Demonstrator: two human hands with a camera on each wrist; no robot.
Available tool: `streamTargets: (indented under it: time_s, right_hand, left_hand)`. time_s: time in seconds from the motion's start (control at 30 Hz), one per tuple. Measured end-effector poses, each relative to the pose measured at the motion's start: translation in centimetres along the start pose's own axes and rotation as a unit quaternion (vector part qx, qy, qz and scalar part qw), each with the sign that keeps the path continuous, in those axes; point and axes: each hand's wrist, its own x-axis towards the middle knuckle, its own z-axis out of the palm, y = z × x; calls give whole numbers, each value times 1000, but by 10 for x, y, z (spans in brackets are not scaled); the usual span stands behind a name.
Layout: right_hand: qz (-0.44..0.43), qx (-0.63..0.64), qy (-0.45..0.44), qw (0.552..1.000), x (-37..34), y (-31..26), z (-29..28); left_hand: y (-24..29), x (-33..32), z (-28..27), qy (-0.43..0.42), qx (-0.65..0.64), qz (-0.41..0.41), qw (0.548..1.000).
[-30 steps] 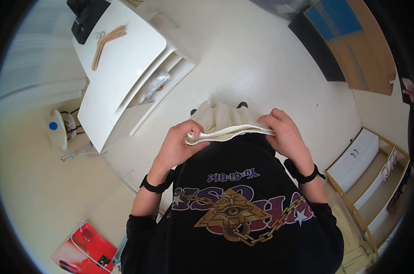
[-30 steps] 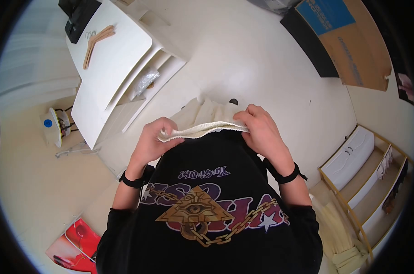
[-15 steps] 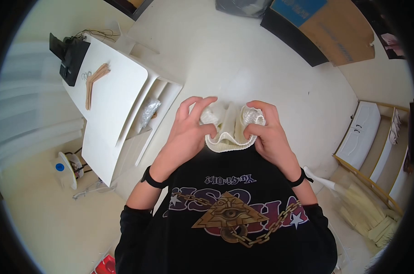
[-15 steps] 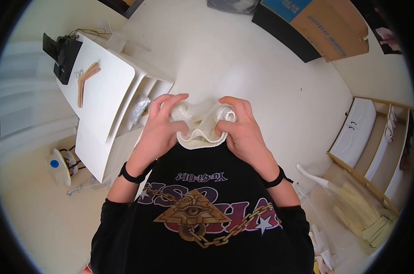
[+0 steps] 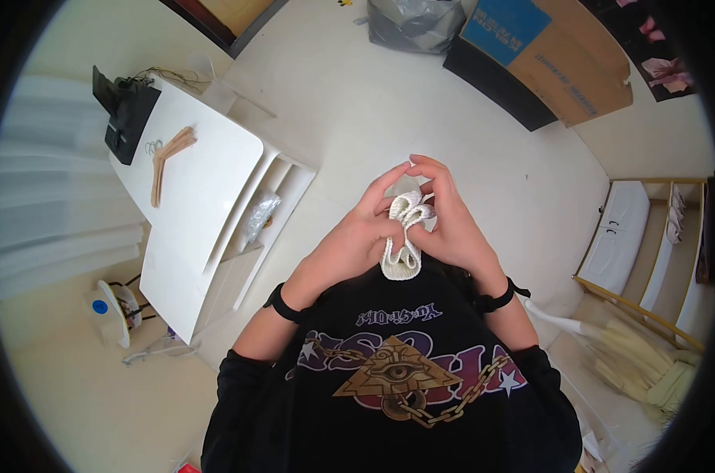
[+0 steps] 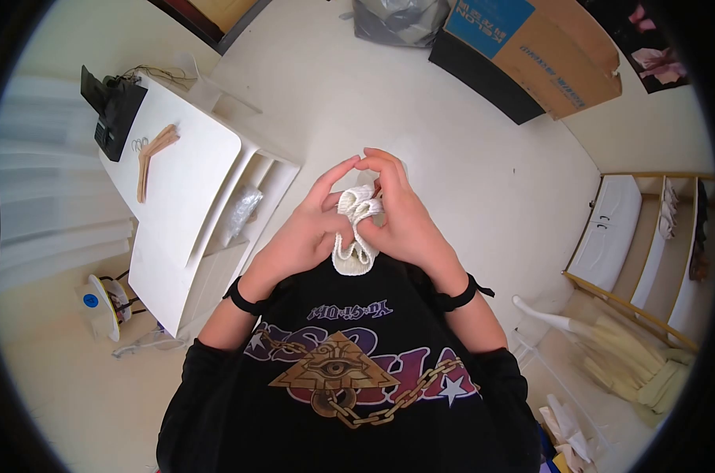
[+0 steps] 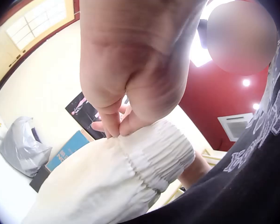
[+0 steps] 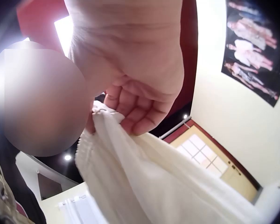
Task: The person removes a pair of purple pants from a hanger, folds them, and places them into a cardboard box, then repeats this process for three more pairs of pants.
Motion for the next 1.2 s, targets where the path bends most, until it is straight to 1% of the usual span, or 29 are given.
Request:
streamTargets:
  time_s: [0.07,0.1,0.13,0.17,0.23,0.27,0.33,0.37,0.4,0.43,0.47,0.5,0.53,0.57,0.6,0.63,0.67,0.7,0.77,0.8,0.9,0.97,1.0,1.03,1.07,1.1,1.13,1.17,1.2]
  right_hand:
    - [47,88,-40,994,3,3,1]
    - [50,88,-41,994,3,8,-1]
    - [39,27,-54,997,3,16,-4]
    - [27,-36,-66,997,3,20,-6]
    - [44,-15,-39,998,3,14,-5]
    - [42,-15,-25,999,2,14,-5]
    - [40,-18,-9,999,2,12,-6]
    - [57,-8,30,998,3,11,-8]
    - [73,1,70,995,5,8,-9]
    - [71,-1,70,995,8,4,-10]
    - [68,19,108,992,13,-1,-13]
    - [66,38,146,986,18,-8,-16]
    - [55,44,153,986,26,-18,-18]
    - [55,42,156,985,32,-28,-17]
    - [1,55,152,987,38,-37,-17]
    - [-54,66,148,985,42,-48,-19]
    - [-82,60,122,987,44,-61,-23]
    - [-84,55,126,987,43,-74,-29]
    - [-220,8,64,973,33,-101,-43]
    - [-237,9,35,971,23,-119,-53]
    - [-317,36,-38,947,-15,-140,-88]
    - [-402,45,-102,909,-36,-144,-121]
    - [-385,58,-123,913,-54,-155,-138]
    - [-369,72,-140,916,-75,-167,-147]
    - [-393,101,-67,911,-100,-174,-140]
    - [-401,113,-27,909,-109,-179,-138]
    - [-408,123,13,905,-119,-183,-137]
    - [-465,130,14,876,-117,-191,-137]
    - [-523,136,14,841,-117,-198,-137]
  left_hand:
    - [-9,-1,0,-3,-8,20,1000]
    - [-17,2,5,60,-58,-27,996]
    - [-24,2,10,123,-107,-73,984]
    - [-31,0,15,122,-108,-73,984]
    - [-41,-6,22,167,-239,-93,952]
    - [-44,-11,25,166,-240,-92,952]
    - [-46,-20,26,230,-177,-74,954]
    - [-52,-27,24,231,-178,-72,954]
    - [-62,-37,20,252,-145,-107,951]
    - [-75,-48,18,272,-111,-142,945]
    - [-91,-58,22,281,-146,-186,930]
    - [-101,-64,16,280,-147,-184,930]
    - [-109,-70,7,209,-240,-263,911]
    - [-116,-75,2,131,-327,-336,873]
    - [-122,-76,1,91,-364,-341,862]
    - [-122,-71,0,86,-364,-338,864]
    - [-122,-64,-1,68,-413,-340,842]
    - [-121,-57,-1,48,-461,-341,818]
    - [-130,-44,-1,22,-482,-323,814]
    - [-133,-36,1,35,-492,-262,830]
    - [-123,-4,12,115,-553,-288,773]
    - [-143,11,30,122,-616,-298,719]
    - [-146,19,38,115,-623,-296,714]
    - [-150,27,45,113,-646,-321,684]
    - [-153,35,54,111,-665,-348,652]
    - [-151,43,62,103,-667,-353,648]
    - [-148,52,72,84,-643,-366,668]
    - [-141,60,82,65,-617,-380,686]
    - [-127,69,88,33,-590,-425,686]
